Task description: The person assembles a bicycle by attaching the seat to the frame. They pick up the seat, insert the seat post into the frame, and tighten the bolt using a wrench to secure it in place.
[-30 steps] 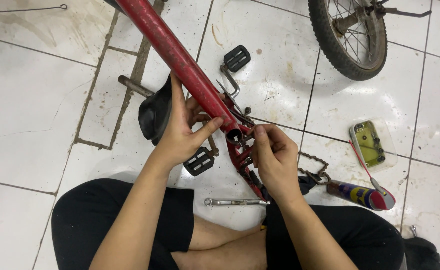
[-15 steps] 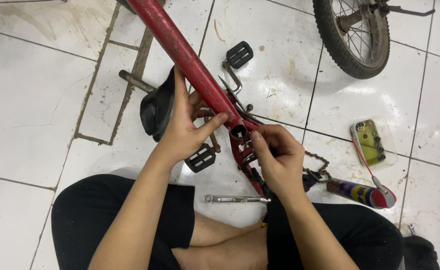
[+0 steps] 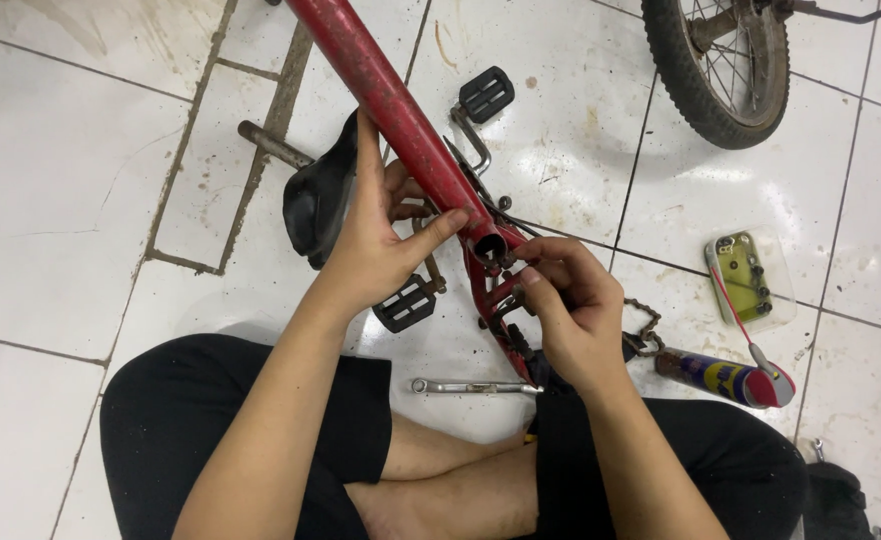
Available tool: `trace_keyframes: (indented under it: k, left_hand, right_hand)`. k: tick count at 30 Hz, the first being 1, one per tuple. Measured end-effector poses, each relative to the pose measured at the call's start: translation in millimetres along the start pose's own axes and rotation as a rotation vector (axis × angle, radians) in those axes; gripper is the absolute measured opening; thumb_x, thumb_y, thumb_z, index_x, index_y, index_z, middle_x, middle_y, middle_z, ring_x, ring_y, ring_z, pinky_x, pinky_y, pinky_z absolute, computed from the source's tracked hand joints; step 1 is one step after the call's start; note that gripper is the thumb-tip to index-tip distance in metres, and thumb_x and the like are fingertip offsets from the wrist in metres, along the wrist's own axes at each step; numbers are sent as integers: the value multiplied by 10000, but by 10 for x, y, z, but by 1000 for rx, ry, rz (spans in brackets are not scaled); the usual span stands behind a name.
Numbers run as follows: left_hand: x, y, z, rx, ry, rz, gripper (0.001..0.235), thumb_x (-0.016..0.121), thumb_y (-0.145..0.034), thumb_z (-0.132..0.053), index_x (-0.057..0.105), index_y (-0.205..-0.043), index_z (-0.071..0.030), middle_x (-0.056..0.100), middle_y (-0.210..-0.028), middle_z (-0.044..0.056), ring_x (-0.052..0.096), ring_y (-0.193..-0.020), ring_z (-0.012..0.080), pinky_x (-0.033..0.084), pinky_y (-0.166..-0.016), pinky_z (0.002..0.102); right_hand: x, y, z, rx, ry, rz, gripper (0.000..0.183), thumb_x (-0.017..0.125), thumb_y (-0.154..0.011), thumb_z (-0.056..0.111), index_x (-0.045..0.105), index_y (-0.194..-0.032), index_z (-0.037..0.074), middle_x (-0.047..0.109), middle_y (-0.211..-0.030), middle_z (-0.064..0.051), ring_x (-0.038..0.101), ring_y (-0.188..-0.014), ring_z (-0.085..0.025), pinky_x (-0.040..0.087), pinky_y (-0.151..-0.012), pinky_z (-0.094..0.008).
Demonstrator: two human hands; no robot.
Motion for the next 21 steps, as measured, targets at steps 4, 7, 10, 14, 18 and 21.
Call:
trace_keyframes:
  k: [4,7,10,14,18,21]
  left_hand:
    - [-40,4,-13,-4,-35,-16,1214,848,-942,-198,-162,-1611,-118,618,-1380,200,697,-1194,322,568,-972,467]
    - [-87,10,-74,-30,-71,-43,1218,881,-908,-238,-100,-1615,-92,586,-1384,205,687,-1196,333,551,-984,483]
    - [-94,0,-121,-107,-154,-31,1118,819,-906,-354,-40,-1610,-222,613,-1356,88,705,-1123,177,576,-996,336]
    - [-108,19,-139,-100,-160,-54,1089,823,-890,-374,17,-1607,-220,598,-1387,110,715,-1094,155,562,-981,319]
    - [-111,29,-141,-78,-145,-64,1081,828,-889,-364,34,-1607,-212,594,-1380,126,715,-1052,160,577,-974,312]
    - [-131,51,-183,-128,-185,-100,1118,822,-854,-430,26,-1604,-203,558,-1458,124,700,-1120,167,550,-975,343]
  right_hand:
    - [-159,18,-44,-11,-33,-53,233,453,-966,109,554,-1139,-9,438,-557,-50,399,-570,-143,352,-554,-284]
    - [-48,40,77,21,-80,45,365,322,-854,40,322,-1219,44,487,-626,-90,323,-646,-150,328,-610,-290]
    - [83,88,252,78,84,145,282,214,-923,-57,288,-1163,72,573,-852,-138,556,-837,-226,457,-813,-355]
    - [133,153,427,-32,205,257,164,249,-1043,-54,327,-1154,39,542,-990,-152,653,-1067,-262,544,-965,-389]
    - [69,148,585,-71,339,247,162,324,-1037,-54,432,-1094,53,572,-1149,-163,558,-812,-168,451,-701,-292]
    - [52,163,556,-13,113,248,137,370,-1051,-65,410,-1158,12,534,-1214,-186,679,-1033,-247,623,-829,-315]
Point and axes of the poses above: each hand's wrist, its own y-axis away from the middle knuckle, its own x-axis out of the palm, z = x × y, the point moved 9 cm from there along -y, towards the middle knuckle
